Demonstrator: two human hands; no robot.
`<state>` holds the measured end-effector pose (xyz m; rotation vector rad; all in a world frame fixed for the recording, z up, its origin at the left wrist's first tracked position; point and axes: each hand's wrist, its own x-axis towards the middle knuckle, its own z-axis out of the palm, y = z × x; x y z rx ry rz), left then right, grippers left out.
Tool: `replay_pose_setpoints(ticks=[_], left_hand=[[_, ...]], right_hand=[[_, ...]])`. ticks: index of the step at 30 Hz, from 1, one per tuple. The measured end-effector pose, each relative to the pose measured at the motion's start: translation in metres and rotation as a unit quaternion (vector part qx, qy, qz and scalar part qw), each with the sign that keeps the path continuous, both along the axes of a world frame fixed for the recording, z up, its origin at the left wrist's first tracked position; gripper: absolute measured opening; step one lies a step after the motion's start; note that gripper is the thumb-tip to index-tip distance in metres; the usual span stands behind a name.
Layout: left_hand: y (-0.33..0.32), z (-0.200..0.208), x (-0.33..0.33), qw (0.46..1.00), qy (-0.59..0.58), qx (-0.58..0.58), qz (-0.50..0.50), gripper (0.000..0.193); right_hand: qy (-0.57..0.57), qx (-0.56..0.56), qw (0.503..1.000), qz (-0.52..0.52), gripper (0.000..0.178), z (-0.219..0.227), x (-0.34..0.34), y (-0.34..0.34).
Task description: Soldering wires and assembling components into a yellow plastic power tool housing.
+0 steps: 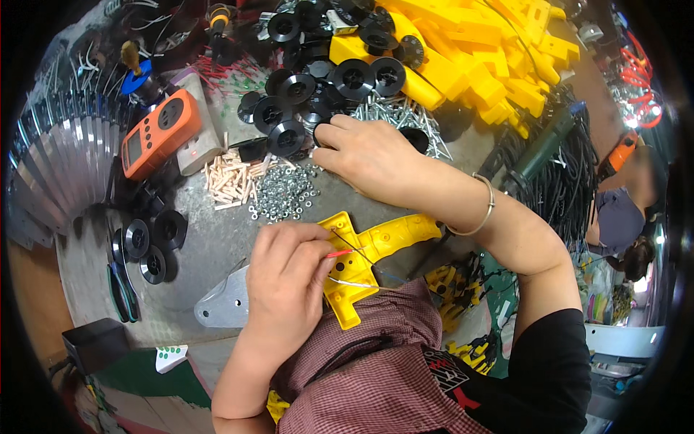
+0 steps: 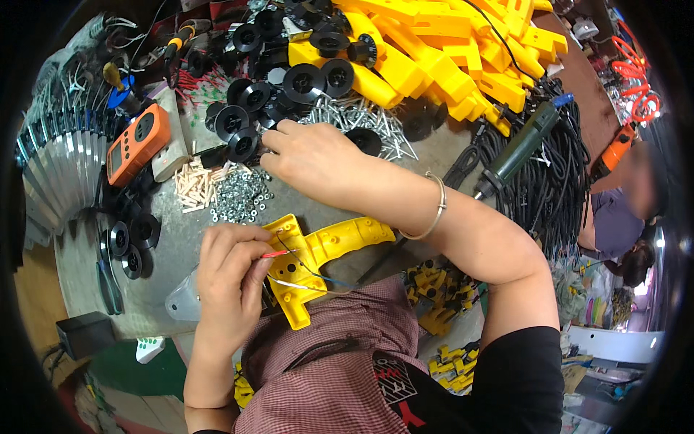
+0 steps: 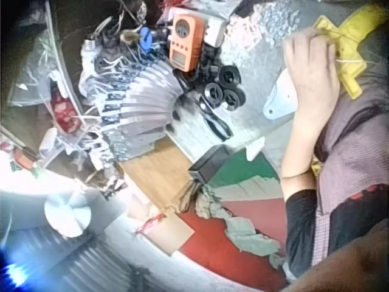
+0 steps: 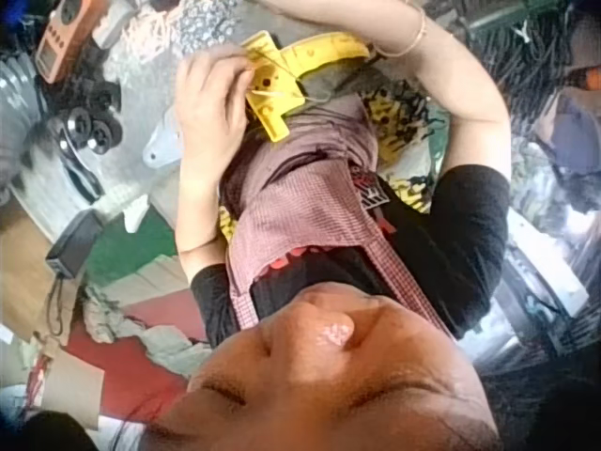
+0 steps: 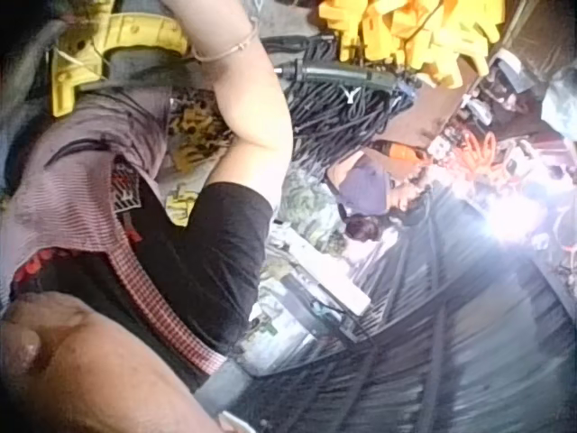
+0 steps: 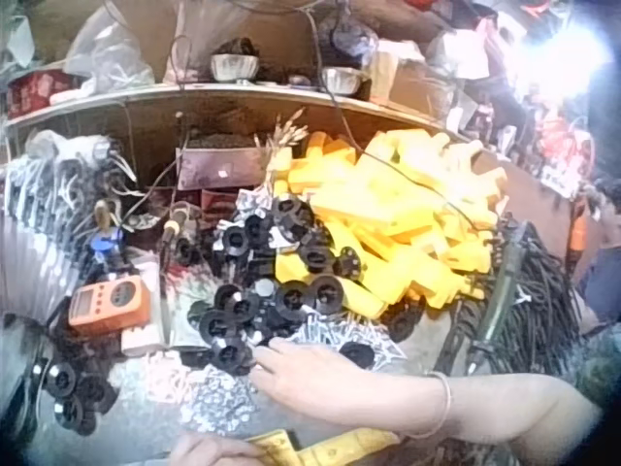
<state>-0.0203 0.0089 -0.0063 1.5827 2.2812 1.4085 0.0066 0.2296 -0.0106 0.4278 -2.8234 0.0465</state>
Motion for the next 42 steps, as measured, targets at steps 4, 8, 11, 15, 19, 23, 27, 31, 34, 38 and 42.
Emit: replay_pose_setpoints(ticks=[4, 8, 11, 15, 19, 23, 27, 31, 34, 38, 42], left_hand=[[0.001, -0.002, 0.0, 1.0, 0.001, 0.007, -0.008, 0.016], [-0.001, 0.001, -0.008, 1.0, 0.014, -0.016, -0.019, 0.017], [0.0, 0.003, -0.014, 0.996, -0.007, -0.036, -0.077, 0.019], [-0.003, 0.009, -0.014, 0.992, 0.029, -0.069, -0.101, 0.017], [-0.002, 0.005, -0.009, 0.995, -0.097, -0.014, 0.003, 0.006], [0.0, 0.003, -0.003, 0.99, -0.137, -0.006, 0.022, 0.004], [0.002, 0.002, -0.003, 0.995, -0.094, -0.003, 0.025, 0.005], [0.003, 0.001, -0.003, 0.995, -0.091, 0.014, 0.037, 0.004], [0.003, 0.001, -0.002, 0.996, -0.076, 0.018, 0.036, 0.003], [0.003, 0.001, -0.001, 0.998, -0.045, 0.015, 0.045, 0.004], [0.002, 0.002, -0.001, 0.997, -0.055, 0.021, 0.049, 0.002]], right_hand=[[0.024, -0.06, 0.998, 0.014, 0.01, 0.002, 0.007, 0.005], [-0.187, -0.452, 0.864, -0.115, 0.008, 0.039, 0.035, -0.016], [-0.243, -0.661, 0.705, -0.082, 0.015, 0.032, 0.046, -0.022], [-0.296, -0.736, 0.606, -0.063, 0.014, 0.028, 0.049, -0.022], [-0.288, -0.767, 0.571, -0.056, 0.016, 0.021, 0.052, -0.021], [-0.273, -0.797, 0.534, -0.072, 0.018, 0.019, 0.052, -0.024], [-0.267, -0.793, 0.541, -0.083, 0.018, 0.022, 0.051, -0.024], [-0.255, -0.788, 0.553, -0.085, 0.02, 0.023, 0.052, -0.027], [-0.251, -0.788, 0.557, -0.073, 0.019, 0.024, 0.051, -0.028], [-0.239, -0.774, 0.578, -0.095, 0.016, 0.032, 0.05, -0.032], [-0.243, -0.771, 0.582, -0.093, 0.017, 0.031, 0.051, -0.029]])
